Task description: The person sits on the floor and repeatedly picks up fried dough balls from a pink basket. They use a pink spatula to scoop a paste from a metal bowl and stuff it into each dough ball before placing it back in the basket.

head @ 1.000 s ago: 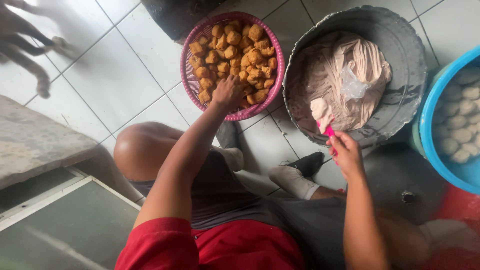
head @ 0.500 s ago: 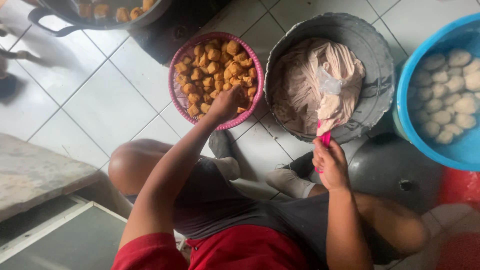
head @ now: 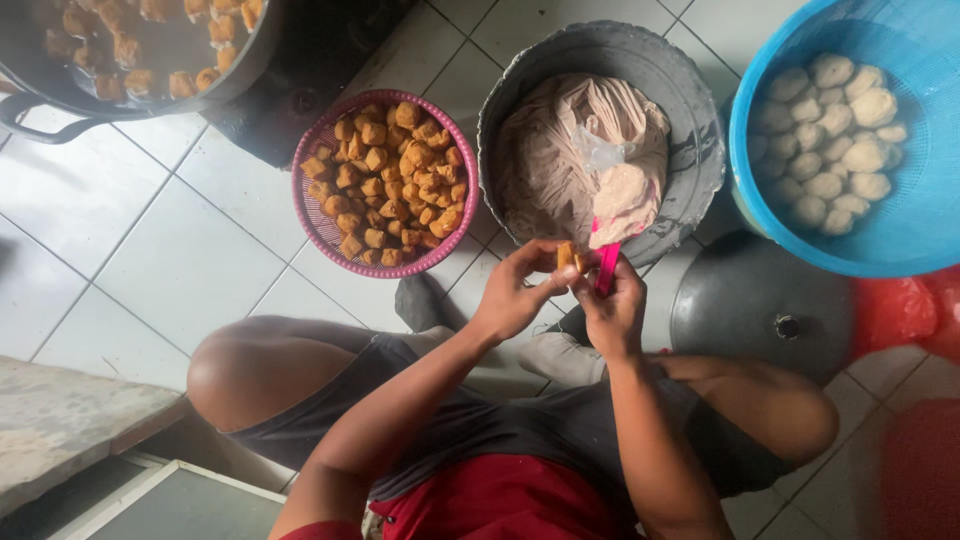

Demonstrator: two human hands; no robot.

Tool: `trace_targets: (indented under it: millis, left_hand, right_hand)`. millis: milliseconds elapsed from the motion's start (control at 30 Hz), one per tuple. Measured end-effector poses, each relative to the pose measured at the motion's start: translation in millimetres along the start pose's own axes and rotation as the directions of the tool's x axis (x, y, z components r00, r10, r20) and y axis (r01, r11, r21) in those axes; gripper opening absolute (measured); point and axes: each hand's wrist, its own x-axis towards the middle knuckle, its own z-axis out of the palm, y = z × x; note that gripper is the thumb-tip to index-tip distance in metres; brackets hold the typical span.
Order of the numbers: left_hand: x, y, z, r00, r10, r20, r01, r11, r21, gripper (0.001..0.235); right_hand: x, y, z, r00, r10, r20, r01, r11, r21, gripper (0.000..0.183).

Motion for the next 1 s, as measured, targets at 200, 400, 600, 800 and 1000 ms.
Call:
trace_targets:
  millis: [200, 400, 600, 800, 1000]
  left_hand:
    - [-0.7, -9.8, 5.0, 0.997, 0.077, 0.008, -0.077, 0.996, 0.040, 0.032]
    - [3.5, -18.3, -5.6, 0.991, -0.067, 0.117, 0.086, 0.981, -0.172, 0.028]
    - [35.7, 11.2, -1.3, 0.985, -0.053, -0.164, 0.051, 0.999, -0.017, 0.024]
    - [41.0, 46.0, 13.3, 0.926, 0.130, -0.355, -0.050, 0.973, 0.226, 0.020]
    - [22.4, 43.0, 24.0, 0.973, 0.217, -0.073, -0.214, 0.976, 0.041, 0.041]
  right_hand:
    - [-3.0, 3.5, -3.6, 0.985, 0.104, -0.137, -0.095, 0.993, 0.070, 0.014]
    - [5.1, -9.2, -1.9, 0.963, 0.270, -0.013, -0.244, 0.887, 0.393, 0.013]
    - [8.7, -18.5, -4.0, 0.989, 0.121, -0.085, -0.117, 0.992, 0.047, 0.028]
    - [4.6, -0.9, -10.1, 0.967, 0.220, -0.129, -0.216, 0.975, 0.045, 0.044]
    - [0.9, 13.4, -18.9, 0.994, 0.059, -0.092, -0.068, 0.992, -0.103, 0.038]
